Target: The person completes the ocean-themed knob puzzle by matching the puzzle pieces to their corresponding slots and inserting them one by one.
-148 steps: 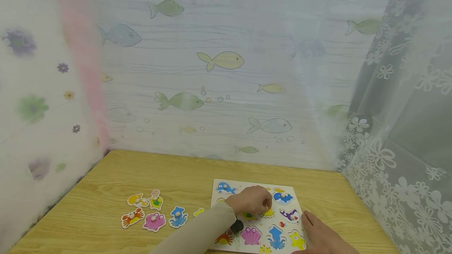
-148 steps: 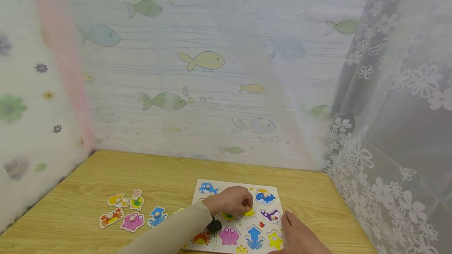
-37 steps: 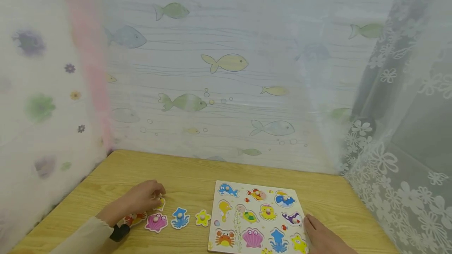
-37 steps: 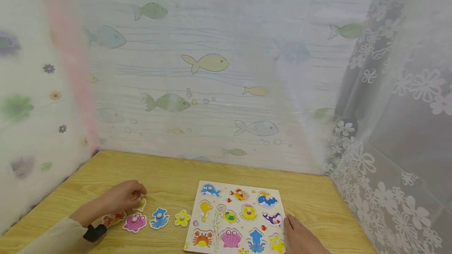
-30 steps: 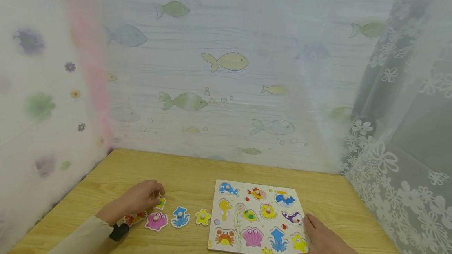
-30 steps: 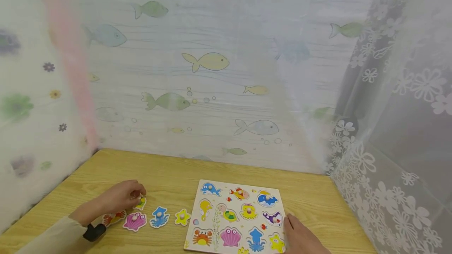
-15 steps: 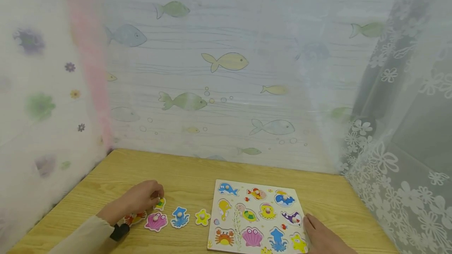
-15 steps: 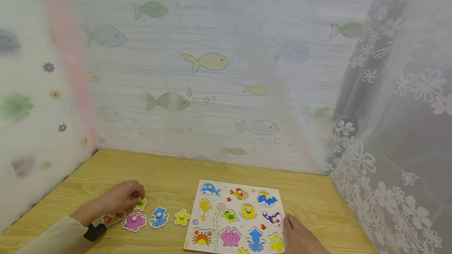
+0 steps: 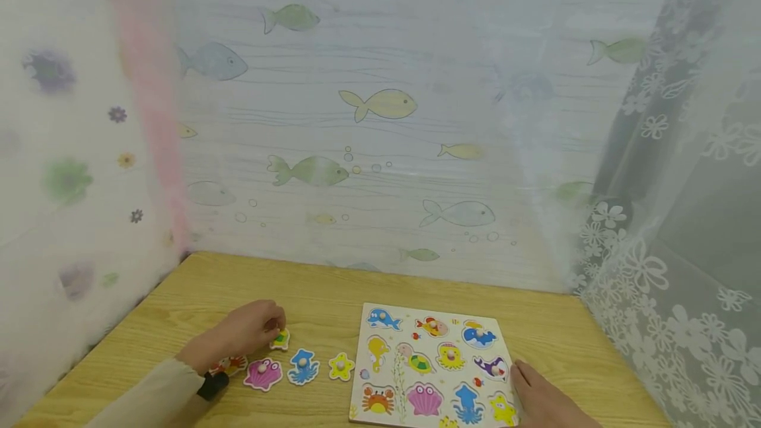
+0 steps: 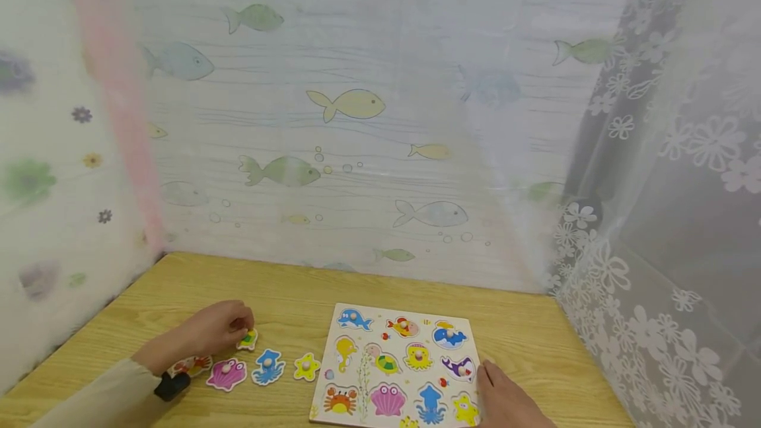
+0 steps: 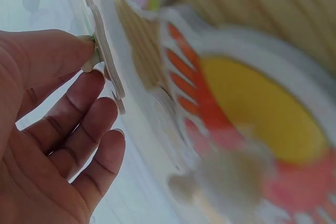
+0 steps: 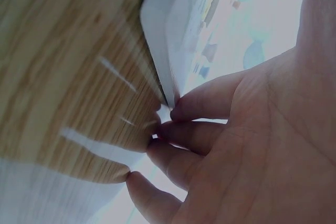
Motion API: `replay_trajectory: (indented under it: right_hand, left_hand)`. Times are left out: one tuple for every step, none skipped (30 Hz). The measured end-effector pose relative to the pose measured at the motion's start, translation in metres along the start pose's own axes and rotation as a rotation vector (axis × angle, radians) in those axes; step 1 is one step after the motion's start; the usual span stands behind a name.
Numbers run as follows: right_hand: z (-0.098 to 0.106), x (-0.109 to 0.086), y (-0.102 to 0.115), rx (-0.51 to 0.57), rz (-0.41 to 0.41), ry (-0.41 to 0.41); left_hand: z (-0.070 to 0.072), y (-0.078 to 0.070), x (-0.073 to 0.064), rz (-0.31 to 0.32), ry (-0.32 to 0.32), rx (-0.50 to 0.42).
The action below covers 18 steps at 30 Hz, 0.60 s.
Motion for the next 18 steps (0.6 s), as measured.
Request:
replay_trajectory:
  right_hand:
    - [0.000,0.000,0.000,0.004,-0.008,0.000]
    - [0.000,-0.001,0.000,0.008,-0.016,-0.001]
    - [0.000,-0.001,0.000,0.012,-0.019,-0.001]
    - [0.000,-0.001,0.000,0.017,-0.021,0.000]
    - [0.000,-0.001,0.000,0.022,-0.023,0.002]
    - [0.000,-0.001,0.000,0.023,-0.025,0.006]
    - [-0.001,0.000,-0.001,0.021,-0.021,0.010]
    - [0.000,0.000,-0.001,0.019,-0.015,0.011]
    - [0.000,0.000,-0.001,0.017,-0.009,0.013]
    - [0.000,0.000,-0.001,0.014,-0.001,0.015]
    - [0.000,0.000,-0.002,0.009,0.003,0.017]
    - [0.000,0.001,-0.002,0.004,0.011,0.016]
    - [-0.001,0.001,-0.002,0.004,0.019,0.018]
    - [-0.001,0.001,-0.002,0.004,0.021,0.019]
    - [-0.002,0.002,-0.002,0.004,0.021,0.023]
    - [-0.002,0.002,-0.002,0.005,0.018,0.028]
    - [-0.002,0.002,-0.003,0.007,0.010,0.033]
    - [-0.003,0.003,-0.003,0.010,0.003,0.038]
  left_hand:
    - [0.000,-0.002,0.002,-0.011,-0.004,0.004]
    - [0.000,-0.005,0.005,-0.022,-0.008,0.010]
    - [-0.001,-0.007,0.007,-0.034,-0.014,0.014]
    - [-0.001,-0.010,0.010,-0.043,-0.019,0.015]
    - [-0.001,-0.012,0.012,-0.052,-0.022,0.016]
    - [-0.002,-0.015,0.015,-0.063,-0.024,0.016]
    - [-0.003,-0.018,0.018,-0.074,-0.027,0.016]
    - [-0.003,-0.020,0.020,-0.082,-0.029,0.012]
    - [-0.004,-0.023,0.023,-0.090,-0.032,0.004]
    - [-0.005,-0.026,0.026,-0.097,-0.032,-0.003]
    - [-0.005,-0.029,0.029,-0.105,-0.034,-0.004]
    - [-0.006,-0.031,0.032,-0.113,-0.035,-0.007]
    - [-0.007,-0.034,0.034,-0.119,-0.037,-0.011]
    - [-0.008,-0.036,0.037,-0.122,-0.039,-0.017]
    - [-0.009,-0.038,0.039,-0.126,-0.040,-0.017]
    - [-0.010,-0.040,0.042,-0.128,-0.038,-0.014]
    - [-0.012,-0.042,0.045,-0.133,-0.037,-0.011]
    - [-0.013,-0.045,0.049,-0.138,-0.036,-0.012]
Point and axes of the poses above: each hand's wrist, its own x-axis towards the middle knuckle, its own z-axis out of the back of the hand, y = z × x, the point moved 9 cm from there along x, towards the middle knuckle, and after that the axes turned 14 degrees about -z, right-handed, at the moved point
